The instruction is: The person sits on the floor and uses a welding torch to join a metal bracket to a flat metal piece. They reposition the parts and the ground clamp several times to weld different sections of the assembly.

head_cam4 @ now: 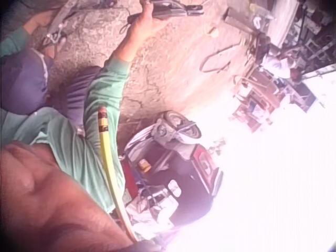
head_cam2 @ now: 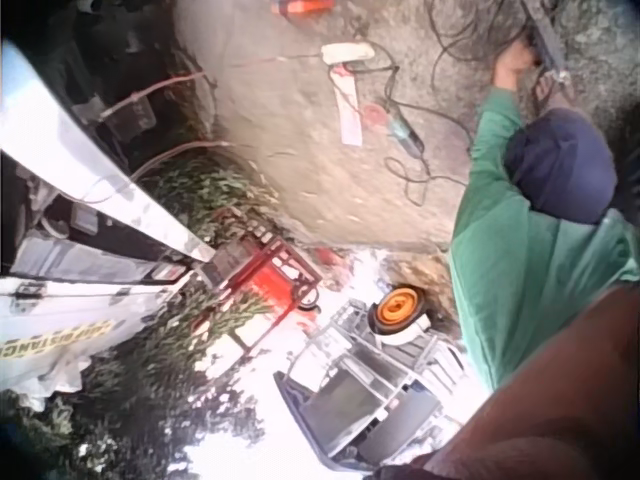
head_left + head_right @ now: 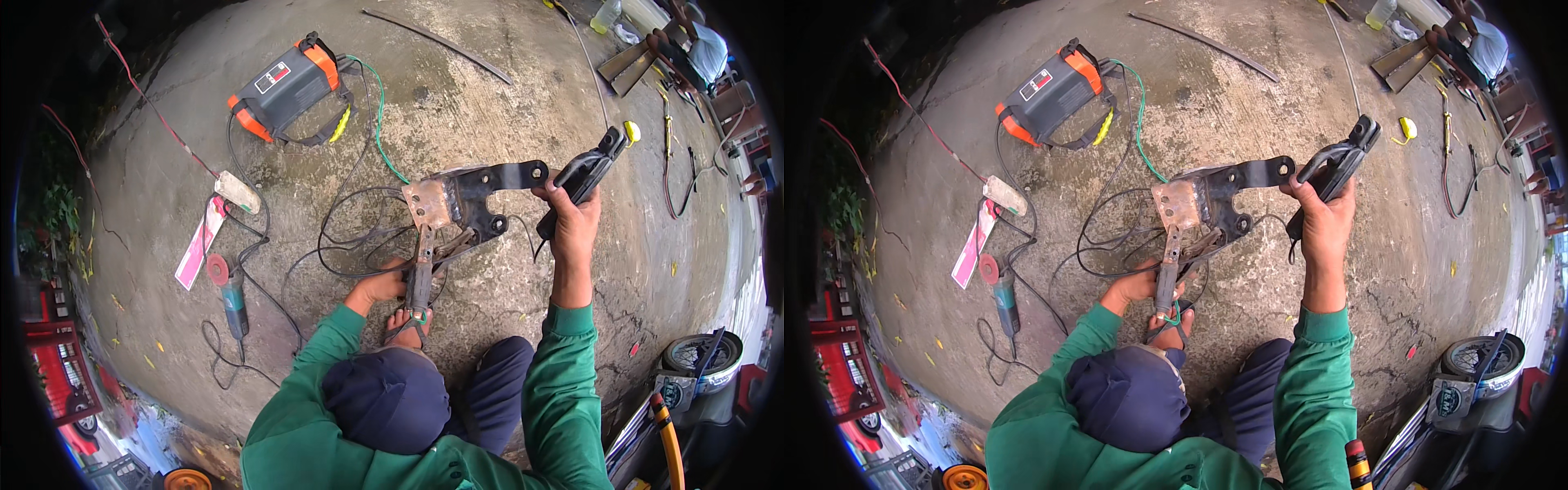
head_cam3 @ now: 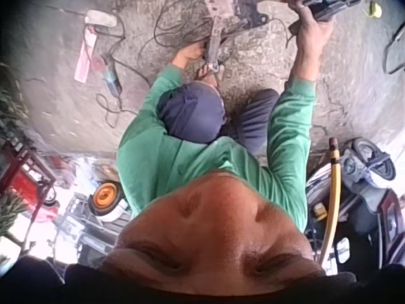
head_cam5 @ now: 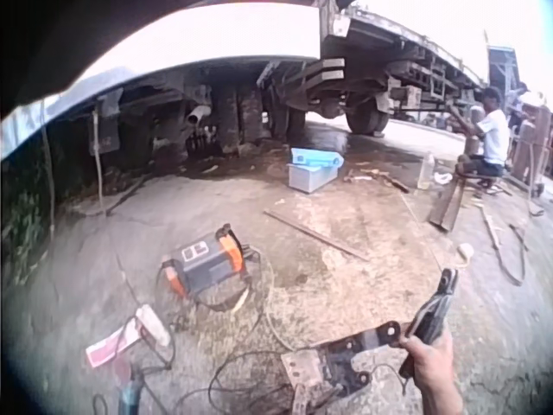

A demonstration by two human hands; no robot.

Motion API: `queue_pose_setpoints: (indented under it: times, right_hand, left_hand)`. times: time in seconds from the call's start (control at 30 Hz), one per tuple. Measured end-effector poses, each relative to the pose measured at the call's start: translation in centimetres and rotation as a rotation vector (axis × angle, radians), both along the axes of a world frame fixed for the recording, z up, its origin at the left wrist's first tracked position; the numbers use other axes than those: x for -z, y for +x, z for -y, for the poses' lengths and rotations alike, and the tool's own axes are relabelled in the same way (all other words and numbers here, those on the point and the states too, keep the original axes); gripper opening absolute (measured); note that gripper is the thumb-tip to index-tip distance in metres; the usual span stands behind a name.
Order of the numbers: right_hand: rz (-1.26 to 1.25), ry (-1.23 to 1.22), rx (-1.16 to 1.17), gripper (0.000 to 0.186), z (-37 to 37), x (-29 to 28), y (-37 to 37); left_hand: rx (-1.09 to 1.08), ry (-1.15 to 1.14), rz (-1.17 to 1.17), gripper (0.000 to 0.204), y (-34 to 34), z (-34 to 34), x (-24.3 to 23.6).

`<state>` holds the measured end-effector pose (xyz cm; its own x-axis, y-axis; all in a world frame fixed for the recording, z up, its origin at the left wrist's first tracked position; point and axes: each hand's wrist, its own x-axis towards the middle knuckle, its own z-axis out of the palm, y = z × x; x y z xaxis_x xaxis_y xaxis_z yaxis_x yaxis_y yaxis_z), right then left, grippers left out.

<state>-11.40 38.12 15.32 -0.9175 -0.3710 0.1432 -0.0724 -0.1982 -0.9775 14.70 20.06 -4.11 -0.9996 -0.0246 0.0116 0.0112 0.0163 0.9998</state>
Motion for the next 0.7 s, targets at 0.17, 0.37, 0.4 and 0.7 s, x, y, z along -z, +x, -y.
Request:
queue_pose_setpoints:
  times: [0.17, 0.37, 0.4, 0.7]
  right_hand:
    - [-0.027, 0.103, 0.001, 0.033, 2.5, 1.9, -1.5]
    - [-0.024, 0.210, 0.028, 0.036, 4.6, 3.4, -1.6]
    - [-0.044, 0.213, 0.034, 0.037, 4.9, 3.9, -1.7]
    - [-0.135, 0.381, 0.148, 0.033, 7.0, 4.7, -0.5]
  left_hand:
    - [0.053, 0.212, 0.259, 0.033, 0.1, 1.2, 3.0]
    - [0.050, 0.135, 0.360, 0.040, -0.2, 2.5, 5.4]
    - [0.017, 0.165, 0.371, 0.039, -0.2, 2.4, 5.6]
    - [-0.303, -0.084, 0.535, 0.065, 0.0, 0.0, 4.4]
